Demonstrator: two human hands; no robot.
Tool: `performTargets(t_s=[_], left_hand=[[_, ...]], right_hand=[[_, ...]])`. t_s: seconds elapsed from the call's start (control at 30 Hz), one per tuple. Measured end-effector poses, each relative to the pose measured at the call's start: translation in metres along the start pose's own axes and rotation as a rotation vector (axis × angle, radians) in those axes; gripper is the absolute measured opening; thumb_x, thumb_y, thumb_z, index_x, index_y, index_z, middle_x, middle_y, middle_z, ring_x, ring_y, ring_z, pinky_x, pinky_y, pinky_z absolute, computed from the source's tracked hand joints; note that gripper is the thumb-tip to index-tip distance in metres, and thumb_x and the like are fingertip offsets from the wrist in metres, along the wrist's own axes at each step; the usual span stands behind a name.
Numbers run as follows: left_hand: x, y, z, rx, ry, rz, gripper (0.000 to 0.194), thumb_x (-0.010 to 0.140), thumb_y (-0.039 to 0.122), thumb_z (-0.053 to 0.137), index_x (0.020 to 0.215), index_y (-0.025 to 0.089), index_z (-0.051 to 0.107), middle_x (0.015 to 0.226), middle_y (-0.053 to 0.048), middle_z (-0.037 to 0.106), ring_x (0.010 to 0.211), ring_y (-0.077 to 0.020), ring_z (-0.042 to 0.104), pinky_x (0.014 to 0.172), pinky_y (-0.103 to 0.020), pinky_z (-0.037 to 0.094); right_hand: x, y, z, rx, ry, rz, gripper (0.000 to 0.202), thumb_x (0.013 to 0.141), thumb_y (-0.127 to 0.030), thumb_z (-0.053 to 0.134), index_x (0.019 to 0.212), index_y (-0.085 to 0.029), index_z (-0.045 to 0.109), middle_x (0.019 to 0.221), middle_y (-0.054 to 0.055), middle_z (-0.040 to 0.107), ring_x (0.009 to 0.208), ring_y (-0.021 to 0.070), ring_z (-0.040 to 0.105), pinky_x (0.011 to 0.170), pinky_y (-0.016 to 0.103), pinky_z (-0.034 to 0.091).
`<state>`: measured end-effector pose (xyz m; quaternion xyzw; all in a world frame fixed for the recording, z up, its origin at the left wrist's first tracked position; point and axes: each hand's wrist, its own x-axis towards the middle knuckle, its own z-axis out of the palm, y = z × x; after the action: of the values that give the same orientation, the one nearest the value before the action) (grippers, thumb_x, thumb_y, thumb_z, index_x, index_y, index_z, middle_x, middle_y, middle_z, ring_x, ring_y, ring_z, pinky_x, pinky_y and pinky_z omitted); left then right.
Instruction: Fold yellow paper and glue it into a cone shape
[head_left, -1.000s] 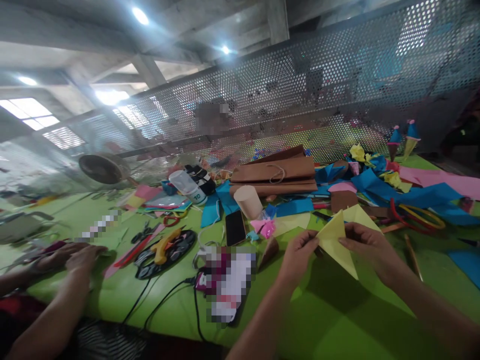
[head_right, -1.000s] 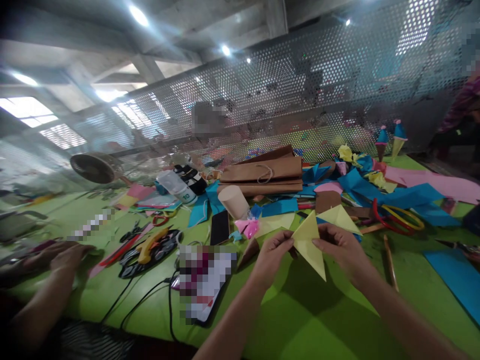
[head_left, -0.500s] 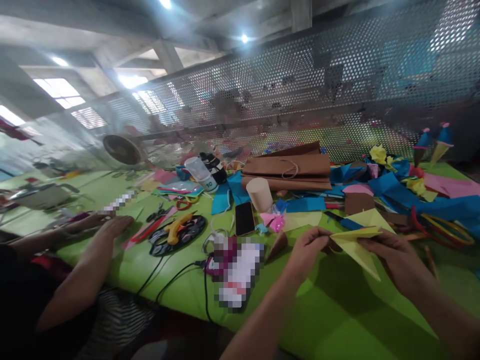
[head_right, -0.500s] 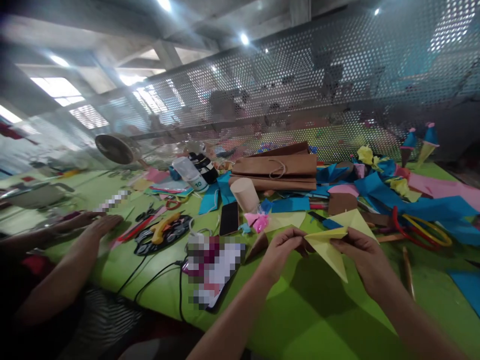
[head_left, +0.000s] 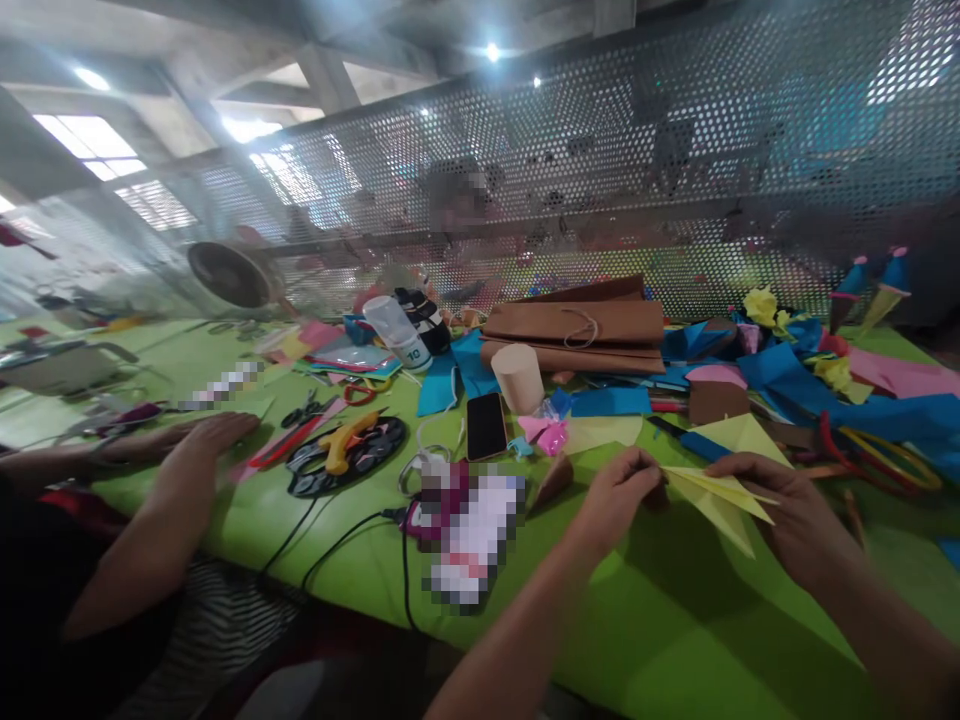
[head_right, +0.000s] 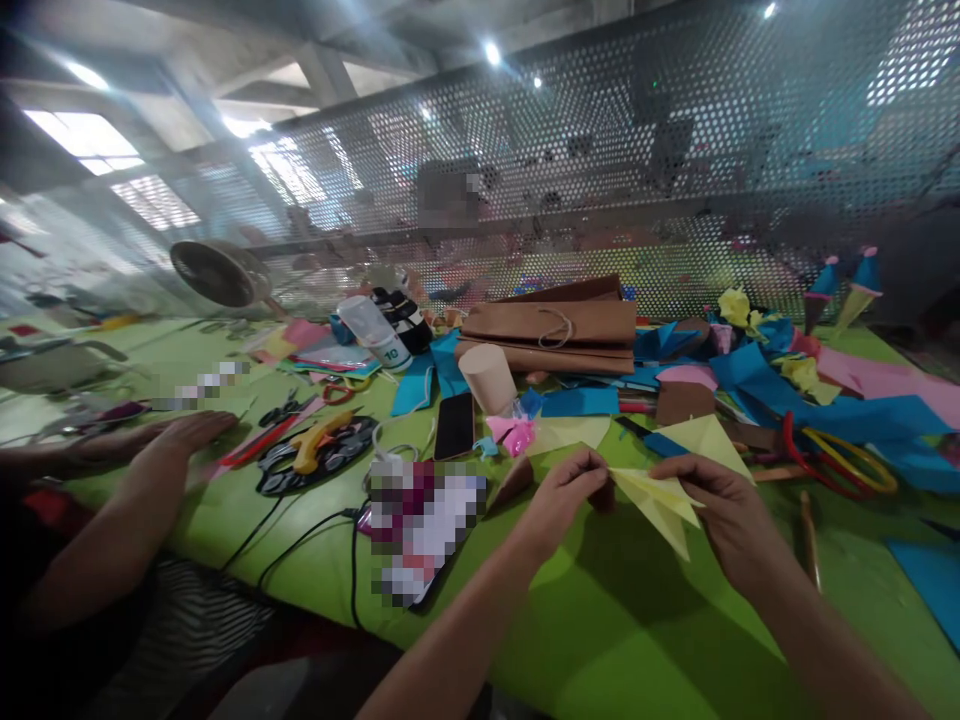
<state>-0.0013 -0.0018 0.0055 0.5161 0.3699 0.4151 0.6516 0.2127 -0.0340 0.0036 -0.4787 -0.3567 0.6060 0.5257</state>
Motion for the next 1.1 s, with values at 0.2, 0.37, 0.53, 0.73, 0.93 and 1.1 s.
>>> performTargets(t_s=[0.2, 0.37, 0.53, 0.73, 0.93, 1.1], left_hand=[[-0.005, 0.005, 0.001, -0.008, -0.051, 0.019, 0.038, 0.094, 0.05, 0.057, 0.072, 0.019, 0.06, 0.069, -0.004, 0.065, 0.066, -0.017, 0.061, 0.069, -0.031, 0.048], [-0.006, 0.008, 0.001, 0.068, -0.068, 0.014, 0.043, 0.094, 0.055, 0.058, 0.071, 0.019, 0.058, 0.067, -0.002, 0.061, 0.066, -0.0163, 0.057, 0.07, -0.03, 0.044], [-0.004, 0.006, 0.0, 0.111, -0.076, 0.003, 0.033, 0.094, 0.045, 0.058, 0.073, 0.02, 0.054, 0.067, -0.001, 0.059, 0.067, -0.0157, 0.054, 0.069, -0.03, 0.04], [-0.004, 0.006, 0.0, 0.073, -0.076, -0.014, 0.029, 0.092, 0.043, 0.058, 0.075, 0.019, 0.053, 0.069, 0.0, 0.057, 0.066, -0.0144, 0.054, 0.069, -0.029, 0.041], [-0.002, 0.003, -0.002, 0.149, -0.037, 0.042, 0.028, 0.096, 0.042, 0.055, 0.078, 0.02, 0.05, 0.072, 0.001, 0.055, 0.069, -0.0139, 0.052, 0.069, -0.028, 0.04], [-0.003, 0.002, -0.001, 0.26, 0.029, 0.174, 0.028, 0.102, 0.041, 0.049, 0.082, 0.021, 0.049, 0.075, 0.001, 0.053, 0.072, -0.0147, 0.051, 0.071, -0.028, 0.039]], right_hand=[[-0.004, -0.008, 0.011, -0.057, 0.064, -0.059, 0.029, 0.058, -0.045, 0.095, 0.074, -0.024, 0.081, 0.075, 0.004, 0.074, 0.059, 0.0185, 0.063, 0.052, 0.029, 0.047], [-0.003, -0.005, 0.009, -0.171, 0.077, -0.088, 0.023, 0.064, -0.042, 0.089, 0.073, -0.024, 0.08, 0.073, 0.004, 0.073, 0.057, 0.0174, 0.059, 0.05, 0.028, 0.043], [-0.002, -0.003, 0.006, -0.254, 0.067, -0.142, 0.015, 0.069, -0.038, 0.083, 0.075, -0.025, 0.079, 0.079, 0.003, 0.073, 0.063, 0.018, 0.06, 0.054, 0.029, 0.041], [0.001, -0.001, 0.004, -0.37, 0.047, -0.245, 0.011, 0.073, -0.034, 0.074, 0.077, -0.026, 0.08, 0.086, 0.002, 0.072, 0.078, 0.0213, 0.063, 0.068, 0.031, 0.045], [-0.002, -0.005, 0.002, -0.364, 0.011, -0.186, 0.019, 0.078, -0.036, 0.073, 0.091, -0.028, 0.083, 0.103, 0.003, 0.077, 0.095, 0.026, 0.067, 0.081, 0.035, 0.05], [-0.007, -0.01, 0.01, -0.034, -0.038, -0.037, 0.046, 0.088, -0.054, 0.072, 0.127, -0.03, 0.073, 0.114, 0.007, 0.078, 0.102, 0.0298, 0.071, 0.083, 0.039, 0.056]])
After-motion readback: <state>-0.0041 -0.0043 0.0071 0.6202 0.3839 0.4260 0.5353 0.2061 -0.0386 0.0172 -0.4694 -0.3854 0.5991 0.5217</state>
